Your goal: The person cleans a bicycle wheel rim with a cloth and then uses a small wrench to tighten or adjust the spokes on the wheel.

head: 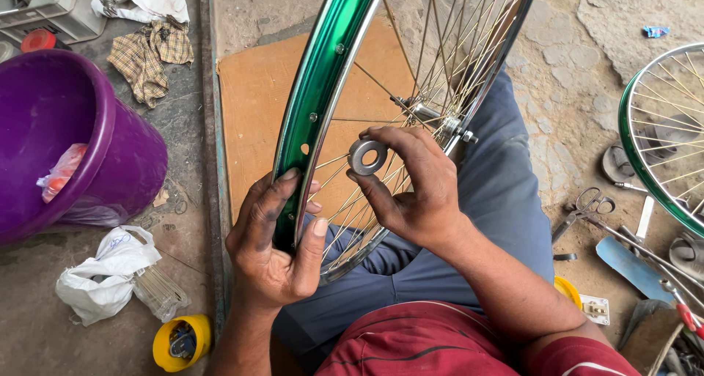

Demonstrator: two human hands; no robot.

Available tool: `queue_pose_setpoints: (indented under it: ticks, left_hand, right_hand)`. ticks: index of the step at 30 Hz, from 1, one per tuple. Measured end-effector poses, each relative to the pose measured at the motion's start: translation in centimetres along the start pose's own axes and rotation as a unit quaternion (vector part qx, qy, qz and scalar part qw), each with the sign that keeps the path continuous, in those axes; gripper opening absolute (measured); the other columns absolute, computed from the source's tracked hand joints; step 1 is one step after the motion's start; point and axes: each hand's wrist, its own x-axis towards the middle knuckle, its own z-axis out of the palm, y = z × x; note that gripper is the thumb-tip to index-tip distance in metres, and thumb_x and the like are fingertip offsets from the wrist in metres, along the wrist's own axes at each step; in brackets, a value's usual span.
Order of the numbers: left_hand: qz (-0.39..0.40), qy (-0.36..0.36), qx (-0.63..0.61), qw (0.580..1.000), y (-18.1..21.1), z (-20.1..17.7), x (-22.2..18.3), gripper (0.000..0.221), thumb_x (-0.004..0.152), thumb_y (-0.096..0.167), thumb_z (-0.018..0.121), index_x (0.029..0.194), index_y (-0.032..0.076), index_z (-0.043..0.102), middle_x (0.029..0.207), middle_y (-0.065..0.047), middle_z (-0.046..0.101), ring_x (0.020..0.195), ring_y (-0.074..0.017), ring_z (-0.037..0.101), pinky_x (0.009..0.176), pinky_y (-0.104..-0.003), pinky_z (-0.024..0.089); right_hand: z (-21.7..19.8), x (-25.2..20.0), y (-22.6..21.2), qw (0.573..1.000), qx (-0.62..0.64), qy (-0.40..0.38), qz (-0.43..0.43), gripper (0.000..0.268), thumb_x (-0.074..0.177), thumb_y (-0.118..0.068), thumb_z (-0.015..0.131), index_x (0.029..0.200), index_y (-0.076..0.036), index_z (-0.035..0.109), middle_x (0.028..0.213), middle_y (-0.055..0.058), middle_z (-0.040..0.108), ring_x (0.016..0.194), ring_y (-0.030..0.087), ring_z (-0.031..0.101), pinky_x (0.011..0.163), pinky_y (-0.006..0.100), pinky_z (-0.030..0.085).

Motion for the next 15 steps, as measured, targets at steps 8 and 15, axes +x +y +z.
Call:
queue_pose_setpoints:
  ticks: [8, 15]
  left_hand:
    - [0.039, -0.006, -0.002, 0.999, -0.7, -0.1, 0.0, 0.045, 0.104, 0.015, 0.062, 0.147, 0.003, 0.054, 0.131, -0.020, 0.066, 0.100, -0.0195, 0.073, 0.085, -0.029, 0.064]
    - [0.067, -0.001, 0.035, 0.997, -0.2, -0.1, 0.2, 0.041, 0.109, 0.018, 0.060, 0.147, 0.005, 0.056, 0.118, -0.017, 0.069, 0.093, -0.0222, 0.073, 0.081, -0.031, 0.061]
  right_hand:
    - [0.1, 0.3, 0.4, 0.998, -0.045, 0.000, -0.032, 0.055, 0.081, -0.014, 0.088, 0.128, -0.003, 0.063, 0.118, 0.013, 0.070, 0.110, 0.032, 0.067, 0.094, 0.041, 0.051]
    - [0.3, 1.6, 0.0, 0.984, 0.127, -0.122, -0.034, 0.030, 0.105, -0.016, 0.062, 0.131, 0.000, 0.063, 0.106, 0.010, 0.069, 0.096, 0.027, 0.065, 0.086, 0.038, 0.049]
